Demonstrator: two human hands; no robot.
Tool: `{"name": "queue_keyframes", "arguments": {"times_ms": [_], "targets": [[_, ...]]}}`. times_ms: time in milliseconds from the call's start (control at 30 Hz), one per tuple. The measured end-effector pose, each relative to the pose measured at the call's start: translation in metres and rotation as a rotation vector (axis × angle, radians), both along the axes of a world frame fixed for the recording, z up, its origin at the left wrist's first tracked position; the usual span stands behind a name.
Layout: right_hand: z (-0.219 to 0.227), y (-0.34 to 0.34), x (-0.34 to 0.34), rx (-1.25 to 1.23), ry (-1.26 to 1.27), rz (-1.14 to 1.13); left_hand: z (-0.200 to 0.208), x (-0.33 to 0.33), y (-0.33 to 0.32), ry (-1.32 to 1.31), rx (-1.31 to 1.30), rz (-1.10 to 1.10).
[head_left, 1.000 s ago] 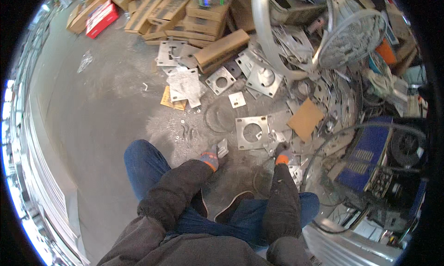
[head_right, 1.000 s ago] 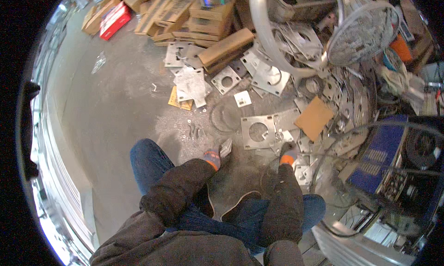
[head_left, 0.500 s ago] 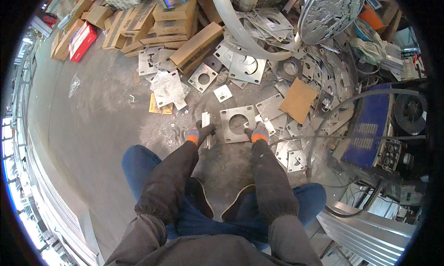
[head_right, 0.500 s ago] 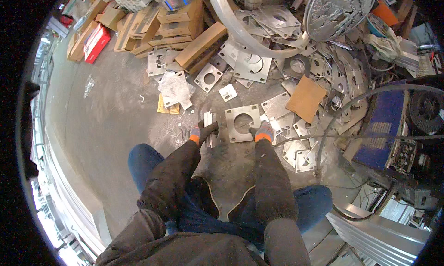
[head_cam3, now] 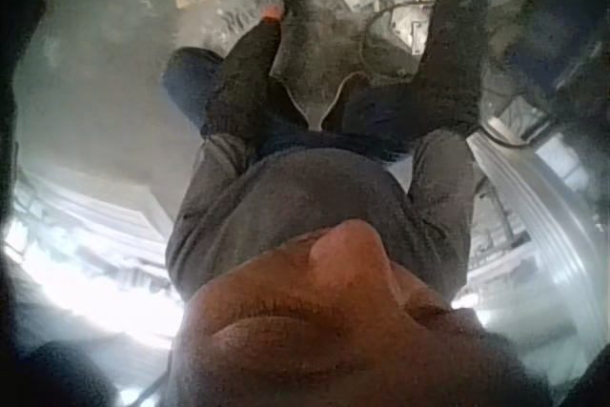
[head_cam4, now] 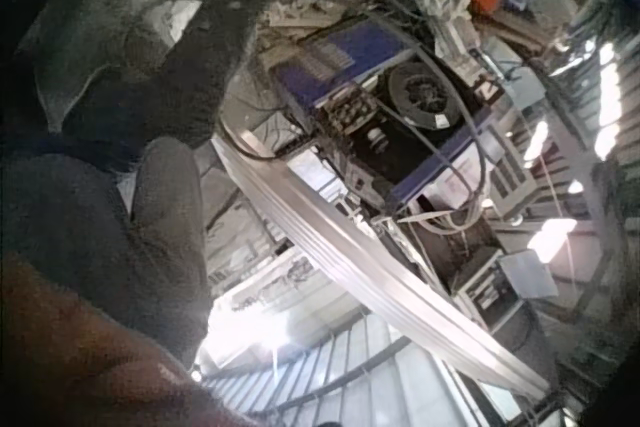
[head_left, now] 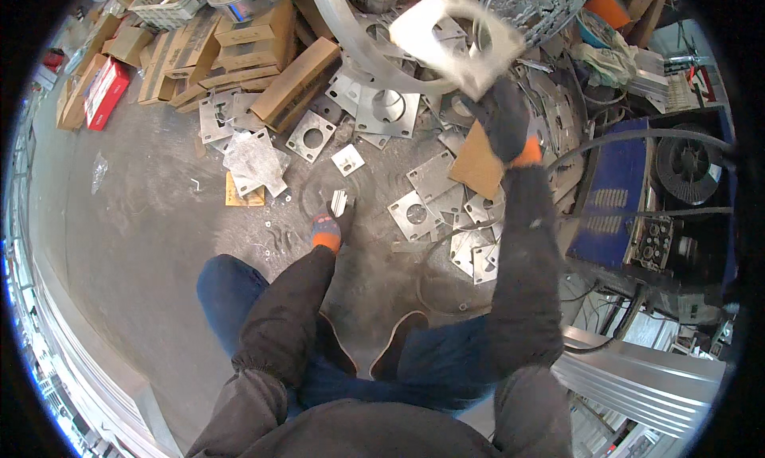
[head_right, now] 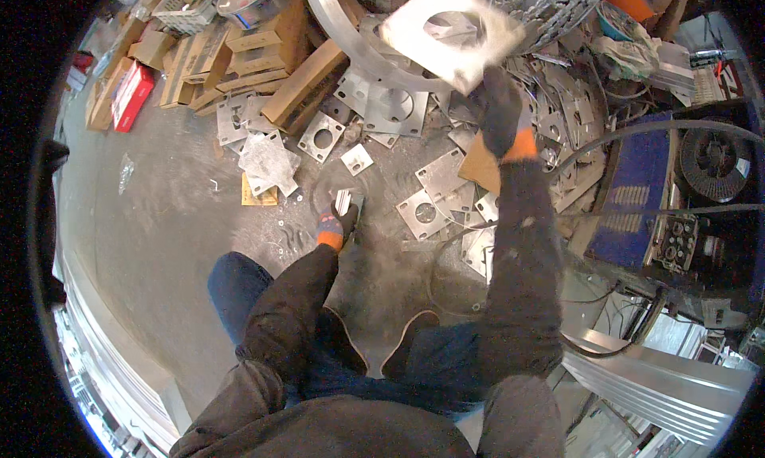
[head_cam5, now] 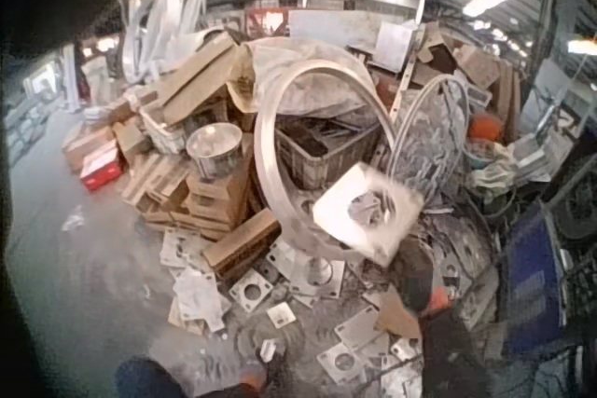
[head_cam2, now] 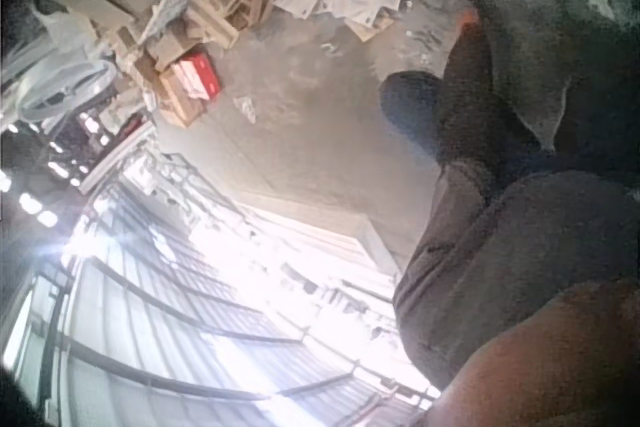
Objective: The person walks through a workshop and then sits on the floor to sort through a pile of metal parts. They pick up individual pieces, inspect them, and place them back down or aside.
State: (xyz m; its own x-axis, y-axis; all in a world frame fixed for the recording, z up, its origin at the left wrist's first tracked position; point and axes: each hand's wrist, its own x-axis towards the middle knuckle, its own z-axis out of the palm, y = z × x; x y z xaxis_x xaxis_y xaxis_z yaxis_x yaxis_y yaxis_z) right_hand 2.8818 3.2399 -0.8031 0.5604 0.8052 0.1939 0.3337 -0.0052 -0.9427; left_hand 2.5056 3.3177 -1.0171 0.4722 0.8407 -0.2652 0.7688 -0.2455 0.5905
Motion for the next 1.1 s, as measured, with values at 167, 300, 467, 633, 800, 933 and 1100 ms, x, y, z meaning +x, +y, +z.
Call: {"name": "queue_keyframes", "arguments": {"times_ms": [167, 300, 467, 633, 800, 933, 1100], "targets": [[-0.082, -0.028, 0.033, -0.389, 0.158, -0.012, 0.005, 0.009, 0.015, 0.098, -0.085, 0.142], [-0.194, -0.151, -0.062, -1.003, -0.386, -0.108, 0.024, 0.013, 0.022, -0.087, -0.380, 0.301], [-0.248, -0.248, -0.158, -1.496, -0.146, -0.185, 0.027, 0.014, 0.015, -0.157, -0.472, 0.329], [-0.268, -0.216, -0.180, -1.490, -0.064, -0.378, 0.001, 0.019, 0.005, 0.162, 0.032, -0.052], [-0.304, -0.194, -0.211, -1.504, -0.229, -0.239, -0.009, 0.019, 0.001, 0.269, -0.092, 0.095], [-0.305, -0.215, -0.211, -1.197, -0.109, -0.490, -0.018, 0.014, 0.000, 0.102, -0.235, 0.134], [-0.253, -0.198, -0.135, -0.727, -0.146, -1.085, -0.022, 0.013, 0.001, 0.339, 0.038, -0.131]]}}
